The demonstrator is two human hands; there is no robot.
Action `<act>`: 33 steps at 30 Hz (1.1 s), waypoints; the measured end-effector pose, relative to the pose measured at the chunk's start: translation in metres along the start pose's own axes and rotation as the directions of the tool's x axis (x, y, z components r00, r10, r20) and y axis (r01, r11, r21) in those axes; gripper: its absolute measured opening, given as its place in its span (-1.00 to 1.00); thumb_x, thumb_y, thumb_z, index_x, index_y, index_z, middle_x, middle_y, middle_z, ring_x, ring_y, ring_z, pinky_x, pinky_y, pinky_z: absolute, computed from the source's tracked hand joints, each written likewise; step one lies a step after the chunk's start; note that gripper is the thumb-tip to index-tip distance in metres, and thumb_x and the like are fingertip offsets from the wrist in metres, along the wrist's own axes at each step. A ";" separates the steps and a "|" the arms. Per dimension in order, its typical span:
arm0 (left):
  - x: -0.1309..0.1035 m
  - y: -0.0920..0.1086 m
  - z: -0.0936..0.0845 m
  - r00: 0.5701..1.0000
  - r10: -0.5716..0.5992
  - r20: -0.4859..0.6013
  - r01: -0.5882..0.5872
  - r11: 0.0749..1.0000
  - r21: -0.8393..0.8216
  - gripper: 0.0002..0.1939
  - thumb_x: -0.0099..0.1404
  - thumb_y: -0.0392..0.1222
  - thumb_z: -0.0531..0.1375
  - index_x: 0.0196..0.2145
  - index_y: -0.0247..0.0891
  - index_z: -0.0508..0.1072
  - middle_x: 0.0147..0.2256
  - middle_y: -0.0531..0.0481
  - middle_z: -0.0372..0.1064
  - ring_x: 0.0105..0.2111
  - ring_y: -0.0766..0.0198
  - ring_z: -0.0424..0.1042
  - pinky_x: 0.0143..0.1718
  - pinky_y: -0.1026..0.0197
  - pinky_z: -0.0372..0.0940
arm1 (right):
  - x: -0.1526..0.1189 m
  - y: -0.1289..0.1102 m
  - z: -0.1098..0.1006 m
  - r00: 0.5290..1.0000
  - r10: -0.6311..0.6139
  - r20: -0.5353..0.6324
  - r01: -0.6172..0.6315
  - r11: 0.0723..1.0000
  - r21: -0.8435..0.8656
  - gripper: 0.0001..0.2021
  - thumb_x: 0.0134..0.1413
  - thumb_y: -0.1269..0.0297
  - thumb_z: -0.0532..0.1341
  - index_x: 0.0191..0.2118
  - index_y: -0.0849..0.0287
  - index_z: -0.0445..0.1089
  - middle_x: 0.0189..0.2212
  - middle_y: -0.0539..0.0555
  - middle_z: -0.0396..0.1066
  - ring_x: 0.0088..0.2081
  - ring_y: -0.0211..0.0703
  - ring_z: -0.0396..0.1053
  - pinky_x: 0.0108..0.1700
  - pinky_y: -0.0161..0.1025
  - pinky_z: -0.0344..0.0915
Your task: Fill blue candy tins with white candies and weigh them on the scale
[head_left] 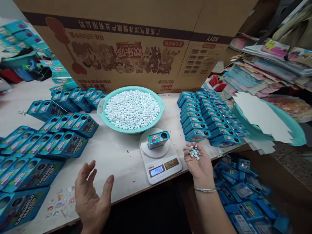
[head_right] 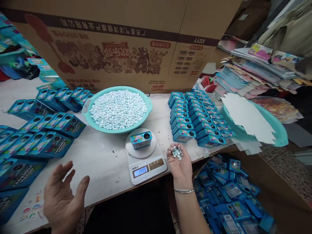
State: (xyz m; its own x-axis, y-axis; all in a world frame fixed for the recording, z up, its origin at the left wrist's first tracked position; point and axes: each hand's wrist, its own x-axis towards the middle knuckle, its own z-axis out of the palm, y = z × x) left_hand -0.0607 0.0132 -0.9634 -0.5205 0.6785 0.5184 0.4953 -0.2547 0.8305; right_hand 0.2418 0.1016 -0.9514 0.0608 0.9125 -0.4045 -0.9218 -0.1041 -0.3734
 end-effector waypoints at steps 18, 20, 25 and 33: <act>0.057 0.067 0.122 0.692 0.466 0.551 -0.506 0.858 -0.089 -0.40 0.18 -0.17 0.33 0.14 -0.25 0.26 0.06 -0.20 0.37 0.08 0.02 0.35 0.11 -0.05 0.32 | 0.008 0.030 0.107 0.967 -0.180 0.180 0.207 0.967 -0.146 -0.87 0.11 0.25 0.30 -0.31 0.18 0.37 -0.59 -0.16 0.25 -0.56 -0.45 0.24 -0.48 -0.48 0.33; 0.061 0.067 0.137 0.662 0.408 0.629 -0.476 0.877 -0.067 -0.46 0.16 -0.22 0.34 0.08 -0.26 0.32 0.01 -0.17 0.41 0.02 0.02 0.39 0.05 -0.04 0.36 | 0.011 0.038 0.114 0.949 -0.242 0.202 0.276 0.947 -0.163 -0.82 0.06 0.20 0.32 -0.33 0.17 0.37 -0.59 -0.16 0.25 -0.56 -0.43 0.24 -0.46 -0.45 0.32; 0.062 0.066 0.150 0.672 0.275 0.688 -0.331 0.942 -0.053 -0.70 0.19 -0.30 0.26 -0.09 -0.21 0.42 -0.18 -0.04 0.48 -0.15 0.12 0.47 -0.14 0.08 0.39 | 0.018 0.049 0.120 0.899 -0.356 0.255 0.416 0.877 -0.240 -0.79 0.03 0.12 0.30 -0.35 0.15 0.36 -0.62 -0.15 0.25 -0.54 -0.36 0.27 -0.40 -0.38 0.31; 0.062 0.063 0.150 0.700 0.274 0.659 -0.299 0.951 -0.079 -0.78 0.21 -0.29 0.25 -0.15 -0.20 0.44 -0.21 -0.02 0.49 -0.19 0.14 0.48 -0.16 0.11 0.38 | 0.019 0.052 0.122 0.853 -0.406 0.329 0.508 0.791 -0.341 -0.81 0.04 0.14 0.25 -0.38 0.17 0.40 -0.66 -0.12 0.27 -0.56 -0.33 0.25 -0.41 -0.34 0.26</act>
State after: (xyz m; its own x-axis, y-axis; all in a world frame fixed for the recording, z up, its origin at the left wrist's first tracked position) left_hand 0.0425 0.1422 -0.9093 0.2298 0.8594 0.4567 0.5718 -0.4989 0.6512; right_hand 0.1484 0.1619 -0.8764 0.3005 0.9503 0.0813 -0.5677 0.2467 -0.7854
